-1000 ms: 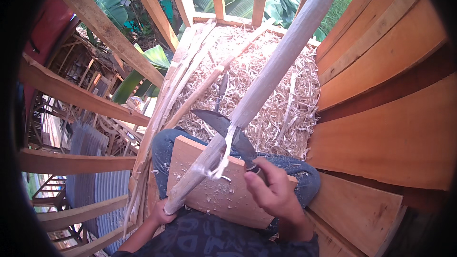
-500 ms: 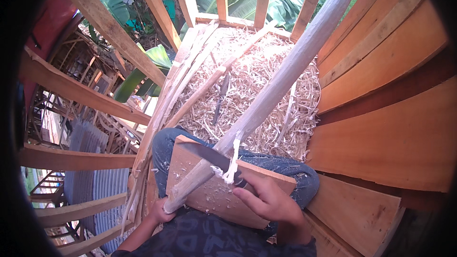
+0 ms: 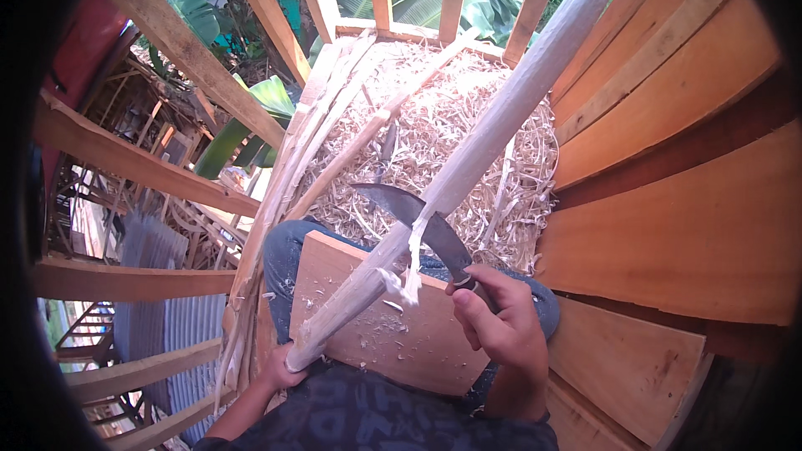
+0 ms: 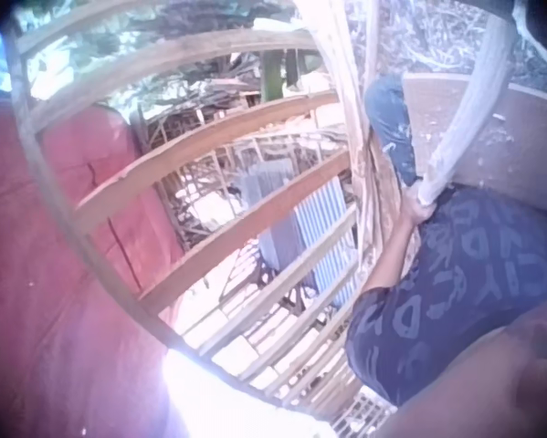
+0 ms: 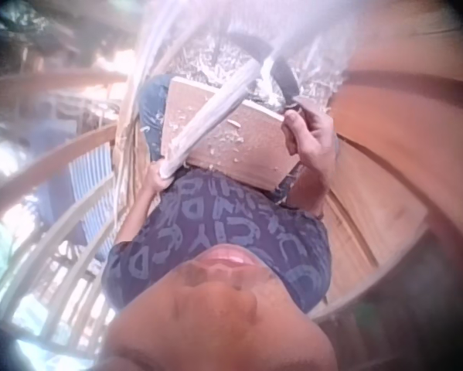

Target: The person sits on the floor of a wooden structure and uses a curved knife to shave a long wooden pole. They hold the pole with their left hand and repeatedly scrape the surface with the knife in their right hand, producing wood shavings.

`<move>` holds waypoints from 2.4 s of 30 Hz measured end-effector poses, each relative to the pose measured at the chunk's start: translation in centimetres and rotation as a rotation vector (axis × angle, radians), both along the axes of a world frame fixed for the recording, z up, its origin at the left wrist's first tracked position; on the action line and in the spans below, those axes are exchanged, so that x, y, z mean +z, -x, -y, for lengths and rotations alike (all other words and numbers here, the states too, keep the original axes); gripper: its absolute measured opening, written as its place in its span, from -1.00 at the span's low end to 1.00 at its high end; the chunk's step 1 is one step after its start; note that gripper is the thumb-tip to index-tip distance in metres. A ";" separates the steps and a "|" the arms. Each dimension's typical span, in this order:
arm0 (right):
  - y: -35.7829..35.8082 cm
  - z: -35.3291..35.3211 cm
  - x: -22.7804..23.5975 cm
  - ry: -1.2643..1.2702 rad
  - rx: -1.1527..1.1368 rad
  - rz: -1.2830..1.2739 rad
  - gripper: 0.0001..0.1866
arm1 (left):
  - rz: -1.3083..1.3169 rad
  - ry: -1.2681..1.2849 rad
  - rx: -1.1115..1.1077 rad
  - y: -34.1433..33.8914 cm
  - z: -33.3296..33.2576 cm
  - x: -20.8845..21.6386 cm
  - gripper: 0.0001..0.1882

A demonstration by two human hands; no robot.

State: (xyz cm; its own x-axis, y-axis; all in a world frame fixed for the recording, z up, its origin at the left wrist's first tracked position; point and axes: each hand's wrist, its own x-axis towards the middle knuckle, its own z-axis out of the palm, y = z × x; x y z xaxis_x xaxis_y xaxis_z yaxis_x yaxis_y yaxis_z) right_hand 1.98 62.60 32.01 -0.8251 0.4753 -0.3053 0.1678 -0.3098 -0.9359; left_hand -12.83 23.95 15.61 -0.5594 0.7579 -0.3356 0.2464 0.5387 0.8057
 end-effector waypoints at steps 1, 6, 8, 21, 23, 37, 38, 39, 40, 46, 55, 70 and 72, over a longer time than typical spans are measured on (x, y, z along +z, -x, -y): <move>0.1 0.2 -0.1 0.023 -0.007 -0.007 -0.87 | -0.010 0.008 -0.004 -0.3 0.2 0.2 -0.66; 0.7 1.6 -2.0 -0.367 0.387 0.022 -0.80 | -0.011 -0.032 -0.016 -0.1 0.1 -0.4 -0.65; 1.0 2.1 -2.1 -0.486 0.482 0.027 -0.76 | 0.020 0.016 -0.032 -0.1 0.4 -0.3 -0.65; -0.1 1.1 -0.9 -0.043 -0.055 0.021 -0.85 | -0.024 -0.040 -0.010 -0.2 -0.3 0.1 -0.66; -0.4 0.9 -1.8 -0.281 -0.037 0.067 -0.83 | -0.023 -0.040 -0.007 -0.2 -0.4 0.2 -0.66; 0.2 2.4 -2.2 -0.836 -0.125 0.089 -0.74 | -0.031 -0.080 -0.046 -0.1 0.7 -1.7 -0.67; 0.1 2.3 -2.5 -0.872 -0.108 0.083 -0.73 | -0.028 -0.080 -0.043 -0.1 0.5 -1.4 -0.67; -0.1 2.0 -2.9 -0.908 -0.092 0.077 -0.72 | -0.026 -0.080 -0.040 -0.1 0.4 -1.2 -0.67; -0.1 1.9 -3.0 -0.944 -0.075 0.071 -0.71 | -0.023 -0.078 -0.038 -0.1 0.4 -1.2 -0.67; 0.4 2.2 -1.7 -0.541 0.464 0.066 -0.81 | -0.019 -0.070 -0.037 -0.1 1.4 -2.5 -0.67; 0.0 2.1 -0.6 0.171 -0.062 -0.058 -0.86 | -0.039 -0.050 -0.029 -0.1 0.6 -1.4 -0.66; -0.2 1.4 -2.3 -0.565 -0.053 0.073 -0.79 | -0.027 -0.070 -0.037 -0.2 0.4 -1.2 -0.68; -0.2 1.5 -2.4 -0.640 -0.052 0.083 -0.79 | -0.036 -0.071 -0.041 -0.2 0.4 -1.3 -0.68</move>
State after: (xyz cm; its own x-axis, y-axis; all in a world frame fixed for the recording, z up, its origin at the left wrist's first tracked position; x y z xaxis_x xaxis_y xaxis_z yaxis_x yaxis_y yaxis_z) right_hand 2.22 61.11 29.61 -0.7818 0.6234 -0.0095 0.2469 0.2956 -0.9228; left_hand -12.64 23.53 14.33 -0.5383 0.8015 -0.2605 0.2965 0.4694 0.8317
